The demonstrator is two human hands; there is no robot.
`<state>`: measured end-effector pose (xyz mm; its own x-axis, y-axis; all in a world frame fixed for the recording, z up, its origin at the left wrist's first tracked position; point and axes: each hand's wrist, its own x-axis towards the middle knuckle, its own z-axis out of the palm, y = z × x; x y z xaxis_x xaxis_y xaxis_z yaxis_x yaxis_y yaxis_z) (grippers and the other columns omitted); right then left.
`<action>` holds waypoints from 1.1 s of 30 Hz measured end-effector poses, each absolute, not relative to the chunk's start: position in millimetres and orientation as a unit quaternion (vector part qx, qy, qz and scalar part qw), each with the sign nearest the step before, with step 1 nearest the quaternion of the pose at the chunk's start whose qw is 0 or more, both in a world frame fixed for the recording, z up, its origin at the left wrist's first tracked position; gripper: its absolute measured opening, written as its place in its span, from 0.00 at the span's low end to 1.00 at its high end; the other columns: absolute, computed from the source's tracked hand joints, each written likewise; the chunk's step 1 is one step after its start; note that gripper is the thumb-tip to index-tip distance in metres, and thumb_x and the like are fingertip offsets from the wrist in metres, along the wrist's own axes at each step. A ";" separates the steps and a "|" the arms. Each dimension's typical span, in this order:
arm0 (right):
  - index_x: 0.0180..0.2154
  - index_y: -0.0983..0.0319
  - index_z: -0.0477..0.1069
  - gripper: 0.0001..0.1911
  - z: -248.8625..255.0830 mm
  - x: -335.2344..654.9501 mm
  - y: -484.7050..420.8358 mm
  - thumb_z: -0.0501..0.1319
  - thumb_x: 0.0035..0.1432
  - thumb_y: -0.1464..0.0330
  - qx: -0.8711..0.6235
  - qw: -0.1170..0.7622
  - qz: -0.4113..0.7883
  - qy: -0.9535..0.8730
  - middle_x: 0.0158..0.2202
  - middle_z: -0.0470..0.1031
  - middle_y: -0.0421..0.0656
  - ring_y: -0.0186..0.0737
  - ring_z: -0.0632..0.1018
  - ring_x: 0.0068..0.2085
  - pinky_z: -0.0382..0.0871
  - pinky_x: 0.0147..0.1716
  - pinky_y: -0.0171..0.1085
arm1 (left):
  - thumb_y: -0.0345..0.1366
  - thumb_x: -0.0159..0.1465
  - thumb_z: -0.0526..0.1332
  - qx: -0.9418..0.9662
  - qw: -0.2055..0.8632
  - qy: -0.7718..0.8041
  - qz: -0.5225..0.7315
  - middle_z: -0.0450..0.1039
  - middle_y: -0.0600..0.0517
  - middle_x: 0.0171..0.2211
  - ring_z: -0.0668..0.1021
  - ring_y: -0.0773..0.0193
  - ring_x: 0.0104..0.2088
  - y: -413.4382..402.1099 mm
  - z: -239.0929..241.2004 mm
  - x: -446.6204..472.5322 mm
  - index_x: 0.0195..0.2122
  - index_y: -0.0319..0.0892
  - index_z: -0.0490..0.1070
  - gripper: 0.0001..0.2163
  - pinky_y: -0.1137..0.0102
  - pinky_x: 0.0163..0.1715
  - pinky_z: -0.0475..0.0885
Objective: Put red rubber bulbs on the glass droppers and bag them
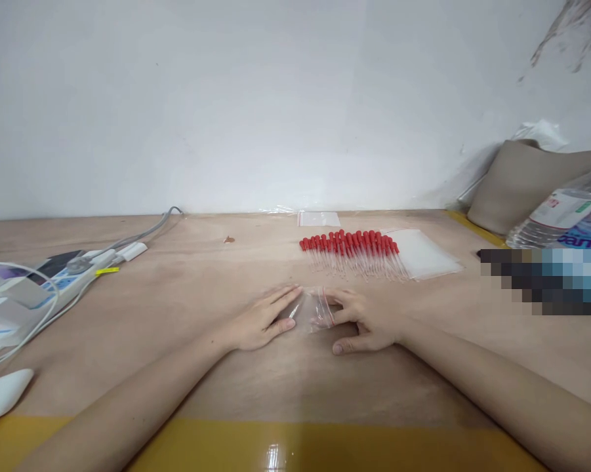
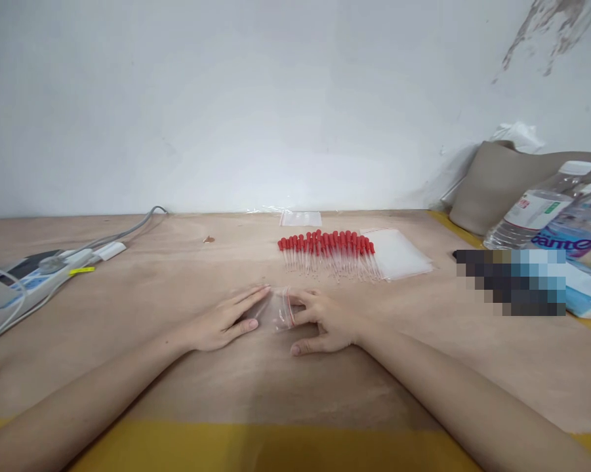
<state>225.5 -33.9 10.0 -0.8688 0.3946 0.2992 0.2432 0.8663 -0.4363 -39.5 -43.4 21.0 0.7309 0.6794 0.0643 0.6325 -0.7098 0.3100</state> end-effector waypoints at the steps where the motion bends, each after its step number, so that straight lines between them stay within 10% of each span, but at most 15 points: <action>1: 0.50 0.54 0.67 0.24 8.7 227.9 -33.9 0.62 0.50 0.59 -0.173 0.201 0.215 -0.940 0.61 0.49 0.47 0.46 0.60 0.58 0.55 0.54 0.48 | 0.46 0.66 0.45 0.921 0.129 0.359 0.081 0.45 0.47 0.63 0.51 0.58 0.62 -42.4 21.5 -42.0 0.63 0.44 0.42 0.26 0.59 0.59 0.51; 6: 0.46 0.56 0.71 0.21 9.6 235.1 -30.4 0.63 0.49 0.60 -0.215 0.286 0.249 -0.900 0.58 0.55 0.46 0.44 0.64 0.55 0.59 0.53 0.46 | 0.45 0.66 0.45 0.927 0.114 0.349 0.068 0.47 0.49 0.62 0.52 0.59 0.62 -39.9 21.6 -45.2 0.62 0.45 0.45 0.24 0.59 0.60 0.50; 11: 0.34 0.60 0.75 0.12 24.6 242.4 16.2 0.57 0.54 0.61 -0.453 0.398 0.117 -0.789 0.33 0.72 0.45 0.38 0.73 0.35 0.67 0.38 0.39 | 0.46 0.66 0.46 0.931 0.109 0.341 0.074 0.48 0.50 0.62 0.51 0.59 0.62 -36.7 19.2 -41.6 0.61 0.47 0.49 0.23 0.58 0.60 0.49; 23: 0.36 0.61 0.75 0.18 37.7 218.8 107.4 0.54 0.53 0.56 -0.734 0.216 -0.029 -0.643 0.43 0.70 0.52 0.53 0.67 0.48 0.56 0.45 0.51 | 0.42 0.63 0.53 0.904 0.120 0.357 0.202 0.59 0.44 0.53 0.66 0.58 0.53 -39.4 10.1 -38.1 0.51 0.41 0.64 0.17 0.62 0.52 0.64; 33: 0.35 0.61 0.61 0.10 37.3 253.2 75.5 0.54 0.54 0.61 -0.562 0.588 0.200 -0.546 0.26 0.70 0.39 0.35 0.73 0.27 0.66 0.29 0.36 | 0.40 0.63 0.53 0.921 0.110 0.340 0.158 0.58 0.46 0.56 0.64 0.57 0.55 -38.3 15.8 -40.6 0.56 0.45 0.59 0.20 0.60 0.54 0.62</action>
